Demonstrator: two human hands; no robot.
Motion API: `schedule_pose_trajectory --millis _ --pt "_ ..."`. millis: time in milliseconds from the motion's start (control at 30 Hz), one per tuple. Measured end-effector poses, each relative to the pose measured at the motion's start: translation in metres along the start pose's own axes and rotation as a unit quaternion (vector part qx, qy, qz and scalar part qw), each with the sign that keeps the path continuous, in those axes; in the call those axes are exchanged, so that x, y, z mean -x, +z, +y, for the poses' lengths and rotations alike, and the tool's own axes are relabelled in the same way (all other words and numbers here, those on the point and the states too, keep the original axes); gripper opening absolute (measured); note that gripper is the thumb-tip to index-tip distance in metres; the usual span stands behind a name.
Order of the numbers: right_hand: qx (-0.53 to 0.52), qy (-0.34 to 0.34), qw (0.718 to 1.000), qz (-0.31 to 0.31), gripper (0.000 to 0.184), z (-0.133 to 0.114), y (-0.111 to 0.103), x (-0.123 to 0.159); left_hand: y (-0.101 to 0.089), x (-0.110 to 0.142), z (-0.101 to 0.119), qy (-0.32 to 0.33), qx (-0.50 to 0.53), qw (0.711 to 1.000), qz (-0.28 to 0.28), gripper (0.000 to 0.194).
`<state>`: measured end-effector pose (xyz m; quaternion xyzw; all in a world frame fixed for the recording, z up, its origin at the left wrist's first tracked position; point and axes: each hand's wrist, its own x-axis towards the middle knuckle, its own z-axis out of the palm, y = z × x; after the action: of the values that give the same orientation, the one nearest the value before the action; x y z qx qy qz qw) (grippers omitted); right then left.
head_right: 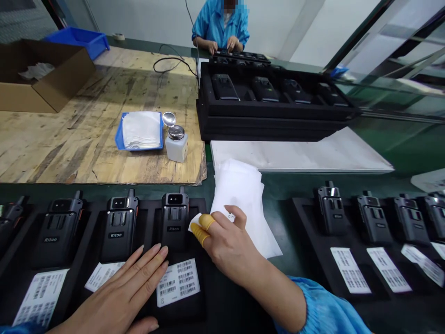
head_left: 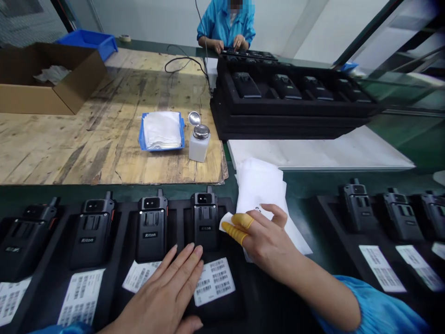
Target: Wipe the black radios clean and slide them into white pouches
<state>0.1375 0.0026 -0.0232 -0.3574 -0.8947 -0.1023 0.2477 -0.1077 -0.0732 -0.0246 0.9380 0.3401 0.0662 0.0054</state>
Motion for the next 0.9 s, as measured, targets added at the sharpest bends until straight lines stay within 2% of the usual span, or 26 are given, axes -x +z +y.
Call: schedule_pose_trajectory --millis 167,300,400,633,767,900 --pt "-0.014 -0.002 1.0 0.027 0.032 -0.009 0.001 -0.011 0.001 0.0 -0.002 0.007 -0.019 1.0 0.003 0.06" --pt "-0.035 -0.038 0.999 0.015 0.023 -0.02 0.009 -0.021 -0.002 -0.002 -0.002 0.022 -0.025 0.999 0.006 0.058" --pt "-0.037 -0.035 0.999 0.01 0.024 -0.019 0.012 -0.019 -0.005 -0.003 -0.002 0.019 -0.024 1.0 0.007 0.057" --pt "-0.034 0.024 0.999 -0.006 0.029 -0.006 0.006 0.005 -0.002 0.001 -0.001 0.013 -0.007 1.0 0.013 0.055" --pt "0.009 0.071 0.997 0.035 0.029 -0.006 0.004 0.019 -0.002 0.0 0.0 0.013 -0.021 1.0 0.01 0.055" --pt "0.014 0.105 0.992 0.064 0.027 -0.013 0.0 0.028 -0.013 -0.001 0.0 0.021 -0.051 0.998 0.014 0.051"
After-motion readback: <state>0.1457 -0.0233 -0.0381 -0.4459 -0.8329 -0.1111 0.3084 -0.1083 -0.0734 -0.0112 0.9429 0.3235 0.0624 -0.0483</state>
